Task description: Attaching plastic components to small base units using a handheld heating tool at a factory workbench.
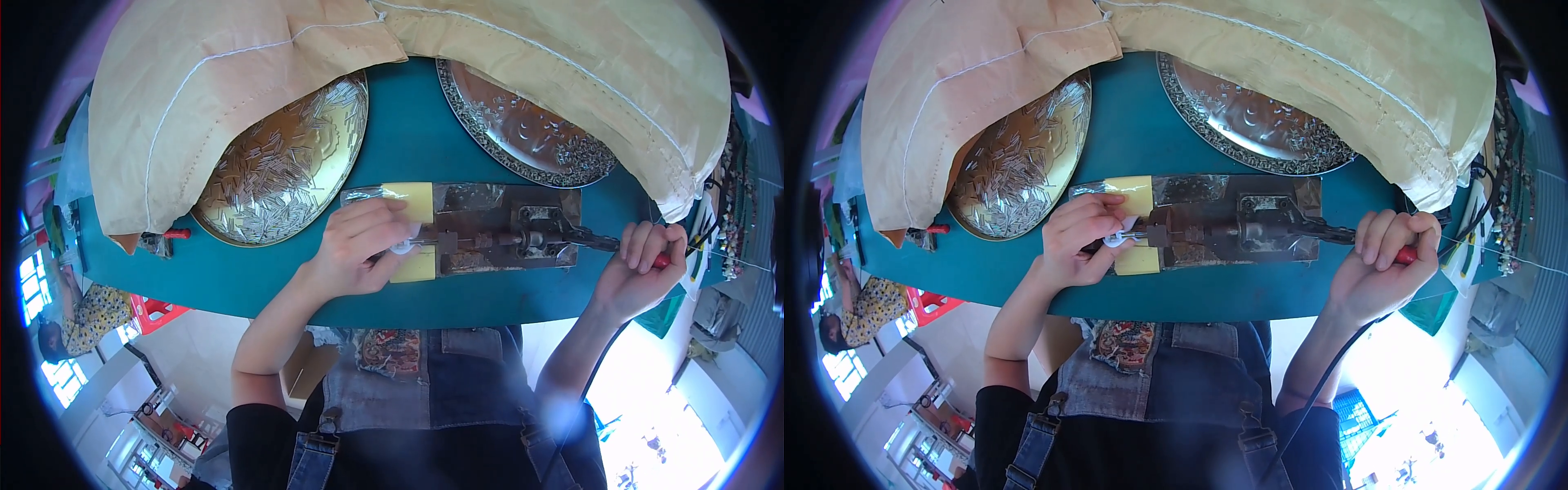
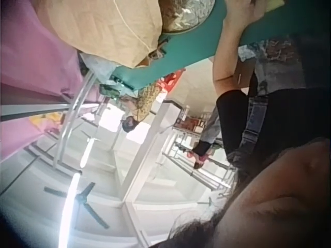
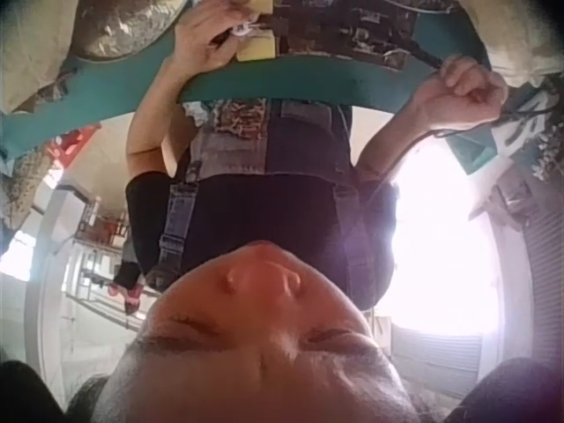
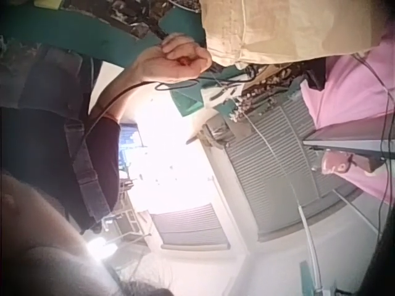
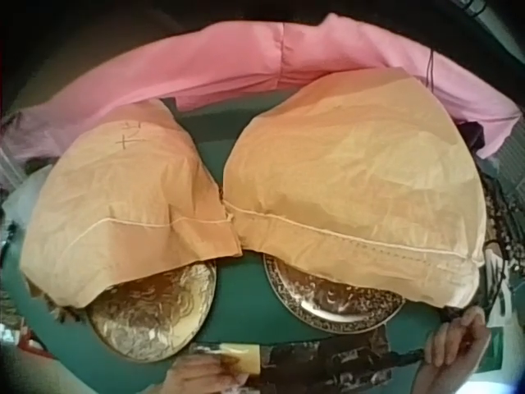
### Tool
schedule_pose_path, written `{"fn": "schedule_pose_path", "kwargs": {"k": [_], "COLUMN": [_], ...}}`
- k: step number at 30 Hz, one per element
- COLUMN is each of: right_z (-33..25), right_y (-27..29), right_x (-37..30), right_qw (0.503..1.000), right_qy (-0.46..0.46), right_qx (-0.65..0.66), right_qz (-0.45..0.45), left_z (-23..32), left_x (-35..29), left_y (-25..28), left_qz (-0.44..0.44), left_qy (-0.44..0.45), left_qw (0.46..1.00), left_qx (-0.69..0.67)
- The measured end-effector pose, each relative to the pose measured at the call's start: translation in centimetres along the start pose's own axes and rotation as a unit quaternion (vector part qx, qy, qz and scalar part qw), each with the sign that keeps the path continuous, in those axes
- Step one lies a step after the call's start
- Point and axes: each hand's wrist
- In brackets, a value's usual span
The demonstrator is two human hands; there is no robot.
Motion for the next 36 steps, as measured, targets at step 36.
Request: {"fn": "schedule_pose_path", "kwargs": {"k": [36], "right_z": [0.3], "right_y": [-0.8], "right_x": [-0.8], "right_qw": [0.984], "right_qy": [0.062], "right_qx": [-0.146], "right_qz": [0.083], "left_z": [-0.3], "left_x": [-0.2], "left_y": [-0.4], "left_qz": [0.005], "left_qy": [0.001], "left_qw": [1.0], "left_qx": [-0.028]}}
Point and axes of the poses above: each hand's wrist, its own x-axis towards the middle knuckle, its own y-axis out of the back of the hand, z = x × y, and after that the axes turned 5 degrees about -z, right-handed
